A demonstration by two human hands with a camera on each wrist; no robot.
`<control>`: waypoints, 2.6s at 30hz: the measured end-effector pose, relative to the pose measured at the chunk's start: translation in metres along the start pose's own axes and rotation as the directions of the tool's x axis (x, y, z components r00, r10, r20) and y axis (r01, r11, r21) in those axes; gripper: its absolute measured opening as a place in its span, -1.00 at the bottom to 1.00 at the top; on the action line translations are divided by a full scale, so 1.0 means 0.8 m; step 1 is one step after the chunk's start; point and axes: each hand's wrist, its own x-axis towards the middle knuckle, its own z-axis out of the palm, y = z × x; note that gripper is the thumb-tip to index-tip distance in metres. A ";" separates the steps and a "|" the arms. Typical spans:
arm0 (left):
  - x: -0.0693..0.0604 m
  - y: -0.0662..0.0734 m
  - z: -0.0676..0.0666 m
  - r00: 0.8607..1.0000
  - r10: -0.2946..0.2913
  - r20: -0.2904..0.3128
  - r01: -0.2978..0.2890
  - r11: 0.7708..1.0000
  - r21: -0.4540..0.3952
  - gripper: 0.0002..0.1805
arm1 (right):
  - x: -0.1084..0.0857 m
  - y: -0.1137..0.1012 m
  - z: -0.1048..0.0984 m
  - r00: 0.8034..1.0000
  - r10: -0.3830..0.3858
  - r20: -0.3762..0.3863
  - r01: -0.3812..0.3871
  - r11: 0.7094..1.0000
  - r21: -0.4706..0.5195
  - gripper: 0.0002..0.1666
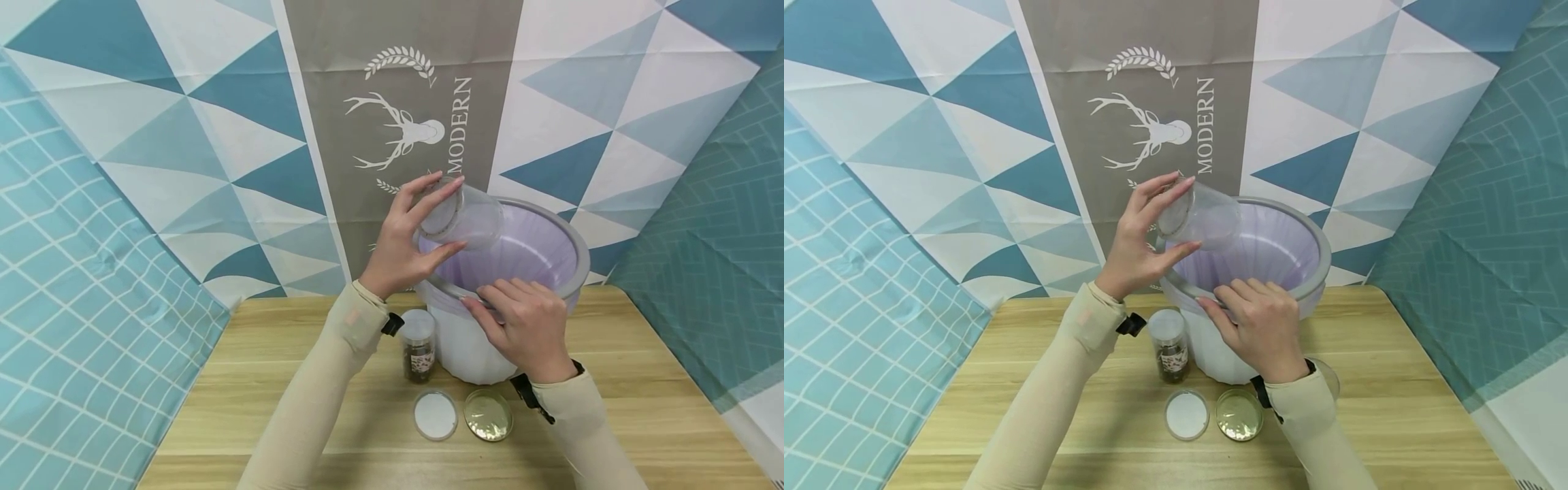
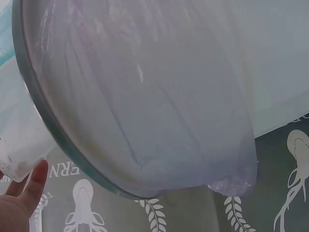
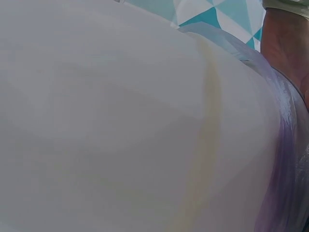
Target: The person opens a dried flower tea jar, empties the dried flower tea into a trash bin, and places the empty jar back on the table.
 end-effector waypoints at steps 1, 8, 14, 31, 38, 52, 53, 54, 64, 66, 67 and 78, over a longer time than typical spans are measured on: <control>0.000 0.000 -0.001 1.000 0.004 -0.002 -0.004 1.000 0.004 -0.20 | 0.000 0.000 0.000 1.000 0.000 0.000 0.000 1.000 -0.002 -0.39; -0.004 -0.001 -0.006 0.999 0.019 -0.026 -0.018 1.000 0.016 -0.25 | 0.000 -0.003 -0.005 0.999 0.026 0.025 -0.026 1.000 -0.004 -0.37; -0.012 0.000 -0.013 0.997 0.022 -0.079 -0.025 0.999 -0.043 -0.21 | 0.003 -0.008 -0.013 0.995 0.096 0.033 -0.098 0.991 0.087 -0.45; -0.061 0.031 -0.038 0.993 0.037 -0.113 -0.051 0.991 -0.127 -0.11 | 0.038 -0.041 -0.030 0.955 0.295 0.014 -0.245 0.763 0.599 -0.18; -0.094 0.049 -0.051 0.997 0.015 -0.076 -0.023 0.993 -0.112 -0.16 | 0.041 -0.061 -0.022 0.972 0.222 0.080 -0.224 0.767 0.601 -0.20; -0.179 0.033 -0.093 0.993 -0.121 0.008 0.121 0.993 -0.014 -0.09 | 0.046 -0.107 0.025 0.994 0.017 0.111 -0.076 0.832 0.550 -0.21; -0.184 0.030 -0.095 0.991 -0.137 0.010 0.137 0.991 -0.001 -0.08 | 0.046 -0.110 0.030 0.991 0.009 0.130 -0.079 0.836 0.543 -0.20; -0.190 0.028 -0.098 0.988 -0.155 0.012 0.155 0.988 0.014 -0.07 | 0.046 -0.113 0.035 0.989 0.001 0.146 -0.081 0.840 0.536 -0.18; -0.239 0.005 -0.112 0.945 -0.327 0.017 0.322 0.937 0.138 0.00 | 0.037 -0.142 0.098 0.945 -0.079 0.319 -0.085 0.879 0.469 -0.11; -0.249 -0.001 -0.113 0.936 -0.352 0.010 0.345 0.924 0.165 0.05 | 0.036 -0.146 0.108 0.933 -0.082 0.351 -0.097 0.881 0.462 -0.12; -0.253 -0.004 -0.114 0.932 -0.361 0.009 0.354 0.918 0.179 0.07 | 0.035 -0.148 0.113 0.927 -0.082 0.366 -0.103 0.883 0.459 -0.13; -0.286 -0.037 -0.119 0.868 -0.492 0.062 0.464 0.850 0.247 0.10 | 0.026 -0.160 0.164 0.842 -0.093 0.532 -0.127 0.923 0.362 -0.13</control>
